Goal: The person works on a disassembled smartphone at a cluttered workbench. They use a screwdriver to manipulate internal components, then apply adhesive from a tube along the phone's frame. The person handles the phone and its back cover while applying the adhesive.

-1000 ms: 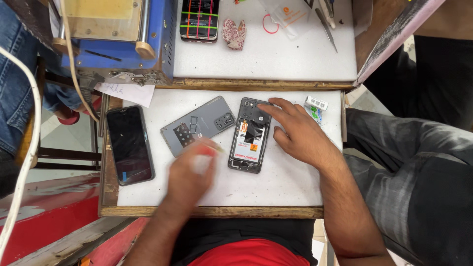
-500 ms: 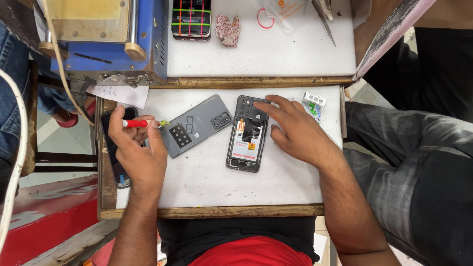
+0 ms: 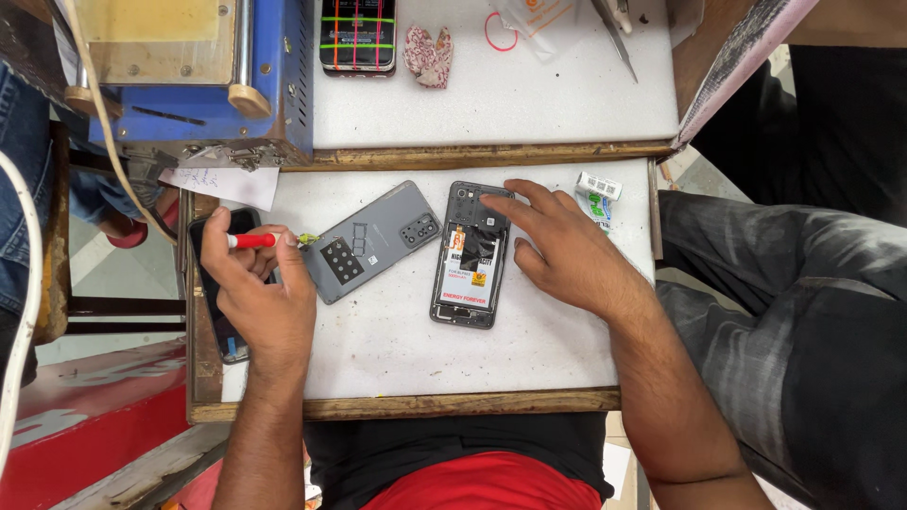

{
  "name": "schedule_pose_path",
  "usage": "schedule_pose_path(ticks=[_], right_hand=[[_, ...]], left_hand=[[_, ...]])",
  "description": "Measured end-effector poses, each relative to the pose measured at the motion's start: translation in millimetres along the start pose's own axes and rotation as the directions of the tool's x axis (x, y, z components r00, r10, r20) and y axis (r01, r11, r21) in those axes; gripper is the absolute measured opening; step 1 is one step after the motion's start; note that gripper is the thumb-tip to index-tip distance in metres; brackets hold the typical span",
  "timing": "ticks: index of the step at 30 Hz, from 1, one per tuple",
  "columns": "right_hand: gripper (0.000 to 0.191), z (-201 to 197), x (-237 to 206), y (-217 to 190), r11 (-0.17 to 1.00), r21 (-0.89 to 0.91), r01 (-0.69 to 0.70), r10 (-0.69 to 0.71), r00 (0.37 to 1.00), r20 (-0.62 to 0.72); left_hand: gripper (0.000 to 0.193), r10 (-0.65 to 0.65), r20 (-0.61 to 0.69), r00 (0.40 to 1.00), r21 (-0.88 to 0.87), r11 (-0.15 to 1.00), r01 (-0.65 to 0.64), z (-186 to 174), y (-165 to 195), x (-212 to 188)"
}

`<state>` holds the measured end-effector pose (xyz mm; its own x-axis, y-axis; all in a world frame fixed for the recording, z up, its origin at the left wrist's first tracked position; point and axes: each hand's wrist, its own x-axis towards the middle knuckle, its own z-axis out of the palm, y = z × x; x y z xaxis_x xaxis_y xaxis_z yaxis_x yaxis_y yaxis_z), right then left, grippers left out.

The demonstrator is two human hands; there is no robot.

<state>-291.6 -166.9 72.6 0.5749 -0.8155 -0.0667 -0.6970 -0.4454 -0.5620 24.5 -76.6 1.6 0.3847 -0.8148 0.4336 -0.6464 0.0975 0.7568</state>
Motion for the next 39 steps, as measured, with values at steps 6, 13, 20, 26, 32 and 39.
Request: schedule_pose_path(ticks=[6, 13, 20, 26, 32, 39], right_hand=[[0.068, 1.3, 0.8, -0.2, 1.0, -0.007, -0.016, 0.016, 1.0, 0.0], [0.068, 1.8, 0.8, 0.5, 0.999, 0.0, -0.033, 0.033, 0.999, 0.01], [0.066, -0.3, -0.3, -2.2, 1.0, 0.016, -0.025, 0.025, 1.0, 0.002], [0.064, -0.2, -1.0, -4.1, 0.999, 0.016, -0.035, 0.036, 0.999, -0.028], [0.064, 2.2, -0.6, -2.0, 0.999, 0.008, -0.034, 0.034, 0.998, -0.045], [0.061, -0.9, -0.5, -3.9, 1.0, 0.019, -0.022, 0.023, 0.999, -0.033]], left_hand=[[0.058, -0.047, -0.006, 0.999, -0.147, 0.988, 0.045, 0.0, 0.8, -4.9], [0.061, 0.011, 0.005, 1.0, 0.0, 1.0, -0.011, 2.0, -0.9, -1.9], [0.059, -0.054, -0.014, 0.998, -0.124, 0.991, 0.052, 2.1, 4.6, -4.0], [0.063, -0.081, 0.071, 0.994, -0.359, 0.928, 0.101, 11.0, 34.0, -24.1], [0.063, 0.027, 0.064, 0.998, -0.249, 0.969, -0.011, 17.4, 43.9, -31.9], [0.06, 0.038, 0.014, 0.999, -0.09, 0.995, -0.036, 5.2, 16.4, -4.9]])
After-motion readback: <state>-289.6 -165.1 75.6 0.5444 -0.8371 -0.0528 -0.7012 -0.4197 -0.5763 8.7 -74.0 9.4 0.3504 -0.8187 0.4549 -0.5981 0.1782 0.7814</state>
